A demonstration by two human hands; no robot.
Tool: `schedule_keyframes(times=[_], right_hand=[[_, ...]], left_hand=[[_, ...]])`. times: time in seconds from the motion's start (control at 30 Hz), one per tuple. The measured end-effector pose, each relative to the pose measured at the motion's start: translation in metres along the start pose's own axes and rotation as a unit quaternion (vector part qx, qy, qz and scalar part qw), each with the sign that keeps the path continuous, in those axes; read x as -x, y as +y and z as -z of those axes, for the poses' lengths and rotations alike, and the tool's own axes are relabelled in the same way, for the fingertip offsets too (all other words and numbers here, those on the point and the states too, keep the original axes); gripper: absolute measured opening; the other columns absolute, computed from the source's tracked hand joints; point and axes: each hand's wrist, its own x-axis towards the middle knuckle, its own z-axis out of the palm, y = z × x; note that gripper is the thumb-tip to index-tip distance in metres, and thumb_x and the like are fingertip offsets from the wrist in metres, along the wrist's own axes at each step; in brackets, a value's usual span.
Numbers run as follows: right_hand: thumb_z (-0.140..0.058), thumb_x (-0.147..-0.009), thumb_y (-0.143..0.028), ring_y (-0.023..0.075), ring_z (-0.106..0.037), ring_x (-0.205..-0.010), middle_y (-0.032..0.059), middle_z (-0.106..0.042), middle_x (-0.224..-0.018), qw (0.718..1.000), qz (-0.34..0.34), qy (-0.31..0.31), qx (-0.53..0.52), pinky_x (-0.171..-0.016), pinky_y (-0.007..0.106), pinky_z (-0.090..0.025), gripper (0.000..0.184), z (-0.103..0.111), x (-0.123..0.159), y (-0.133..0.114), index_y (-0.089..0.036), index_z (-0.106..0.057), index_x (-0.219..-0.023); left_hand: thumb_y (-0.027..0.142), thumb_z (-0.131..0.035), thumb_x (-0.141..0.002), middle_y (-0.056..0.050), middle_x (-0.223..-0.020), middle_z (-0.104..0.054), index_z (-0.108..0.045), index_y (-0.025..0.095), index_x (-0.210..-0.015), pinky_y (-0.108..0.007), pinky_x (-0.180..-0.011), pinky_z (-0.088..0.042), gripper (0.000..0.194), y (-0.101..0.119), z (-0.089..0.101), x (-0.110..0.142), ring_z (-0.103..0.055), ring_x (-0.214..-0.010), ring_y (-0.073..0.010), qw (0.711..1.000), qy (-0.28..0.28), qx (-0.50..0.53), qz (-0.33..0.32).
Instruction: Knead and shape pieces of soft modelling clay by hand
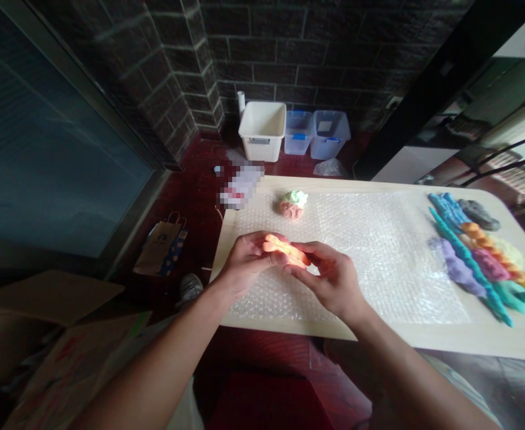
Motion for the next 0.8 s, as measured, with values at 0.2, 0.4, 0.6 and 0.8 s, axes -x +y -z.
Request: schedule_keyframes(times=[0.2,0.4,0.6,0.8], right_hand=[[-0.085,-0.088,-0.036,0.0236,-0.075,-0.096,0.0096,-0.081,-0.110,1.000,0.017,0.017,0.015,-0.086,0.039,-0.062,0.033,0.003,-0.001,-0.003,-0.023,-0.078,-0.117],[-0.089,-0.083,-0.043,0.0262,-0.079,-0.094,0.0098,-0.083,-0.112,1.000,-0.008,0.015,-0.004,-0.087,0.041,-0.066,0.044,0.002,0.003,-0.002,-0.022,-0.080,-0.121],[-0.088,-0.083,-0.045,0.0282,-0.082,-0.092,0.0106,-0.084,-0.113,0.999,0.011,0.029,0.029,-0.085,0.042,-0.069,0.046,0.004,0.003,-0.006,-0.022,-0.081,-0.122],[-0.086,-0.086,-0.043,0.0276,-0.084,-0.085,0.0091,-0.086,-0.108,0.995,0.033,0.034,0.086,-0.076,0.037,-0.070,0.044,0.007,0.003,-0.010,-0.023,-0.081,-0.124]], left_hand=[[0.025,-0.098,-0.070,-0.010,-0.111,-0.081,-0.081,0.019,-0.108,-0.035,-0.094,-0.058,0.042,0.005,0.004,-0.001,-0.076,-0.100,-0.0233,0.999,-0.019,-0.012,-0.039],[0.028,-0.099,-0.069,-0.010,-0.107,-0.082,-0.082,0.018,-0.101,-0.037,-0.096,-0.057,0.038,0.007,0.008,-0.003,-0.076,-0.099,-0.0232,0.999,-0.010,-0.004,-0.036],[0.030,-0.101,-0.067,-0.010,-0.113,-0.082,-0.083,0.020,-0.104,-0.037,-0.095,-0.058,0.042,0.016,0.011,-0.003,-0.076,-0.100,-0.0234,0.997,-0.070,0.038,-0.016],[0.032,-0.100,-0.068,-0.008,-0.105,-0.085,-0.085,0.023,-0.095,-0.033,-0.090,-0.059,0.032,0.017,0.014,-0.005,-0.079,-0.096,-0.0206,0.996,-0.060,0.065,-0.031]])
